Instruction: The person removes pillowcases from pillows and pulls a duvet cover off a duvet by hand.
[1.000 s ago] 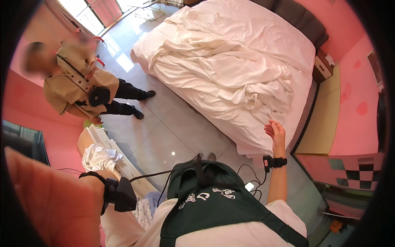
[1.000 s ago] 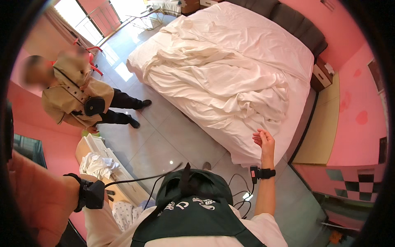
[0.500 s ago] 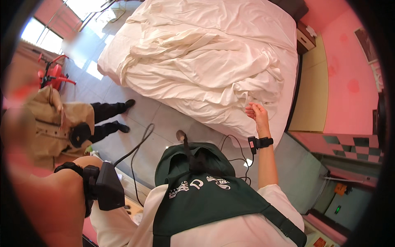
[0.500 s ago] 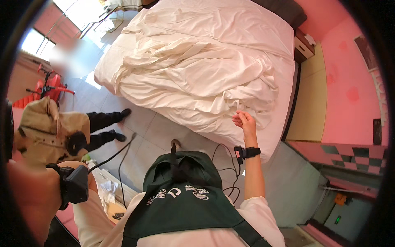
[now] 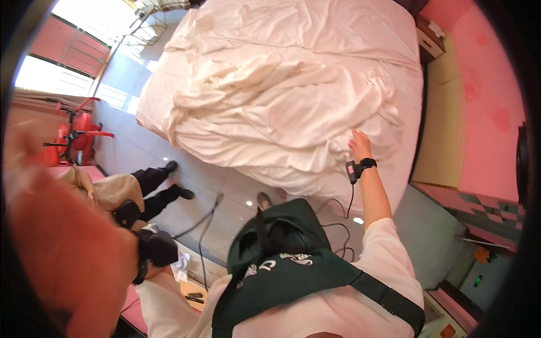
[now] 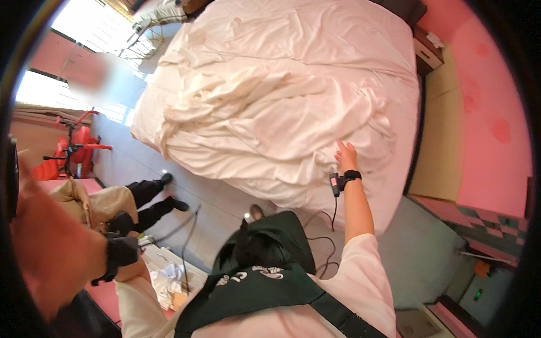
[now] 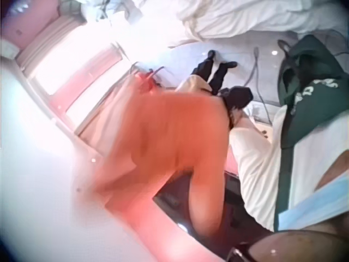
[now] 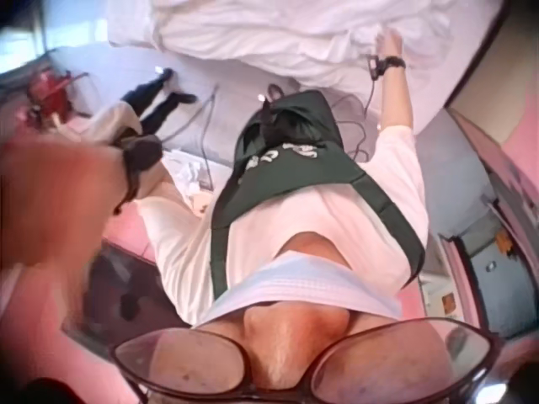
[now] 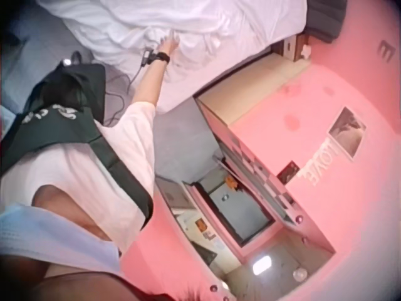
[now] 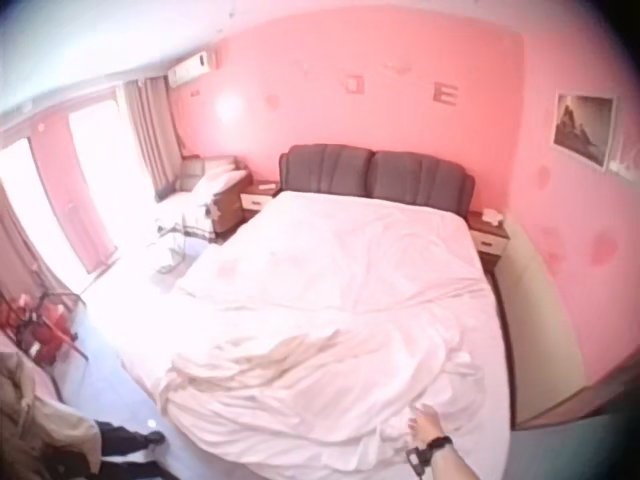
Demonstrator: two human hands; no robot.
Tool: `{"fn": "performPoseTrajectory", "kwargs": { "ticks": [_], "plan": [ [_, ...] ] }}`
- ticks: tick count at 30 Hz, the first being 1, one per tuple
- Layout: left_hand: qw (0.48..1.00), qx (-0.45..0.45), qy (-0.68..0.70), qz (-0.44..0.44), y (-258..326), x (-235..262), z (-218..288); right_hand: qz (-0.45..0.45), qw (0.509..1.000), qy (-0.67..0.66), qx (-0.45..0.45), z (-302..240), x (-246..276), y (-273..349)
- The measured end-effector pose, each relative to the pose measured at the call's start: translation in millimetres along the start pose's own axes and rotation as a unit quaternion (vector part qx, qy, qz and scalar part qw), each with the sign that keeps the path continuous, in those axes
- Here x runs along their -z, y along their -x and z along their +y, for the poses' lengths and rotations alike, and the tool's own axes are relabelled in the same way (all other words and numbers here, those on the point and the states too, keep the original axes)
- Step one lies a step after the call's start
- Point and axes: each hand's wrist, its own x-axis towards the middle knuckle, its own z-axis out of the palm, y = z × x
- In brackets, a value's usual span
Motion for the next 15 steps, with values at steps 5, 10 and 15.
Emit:
{"fn": "performPoseTrajectory", "kwargs": {
  "ticks": [5, 10, 15],
  "plan": [
    [0.91, 0.395, -0.056, -0.115, 81.8, -74.4, -129.4, -0.024, 0.994, -0.074, -0.07, -5.3, -16.7, -90.3],
    [0.814, 0.528, -0.072, -0.229, 195.8, -108.9, -201.6, -0.184, 0.976, -0.099, -0.056, 9.5, -67.6, -86.0],
    [0.791, 0.508, -0.176, -0.29, 248.6, -134.9, -271.6, -0.391, 0.896, 0.207, -0.034, 28.8, -12.6, 41.5]
  ]
}}
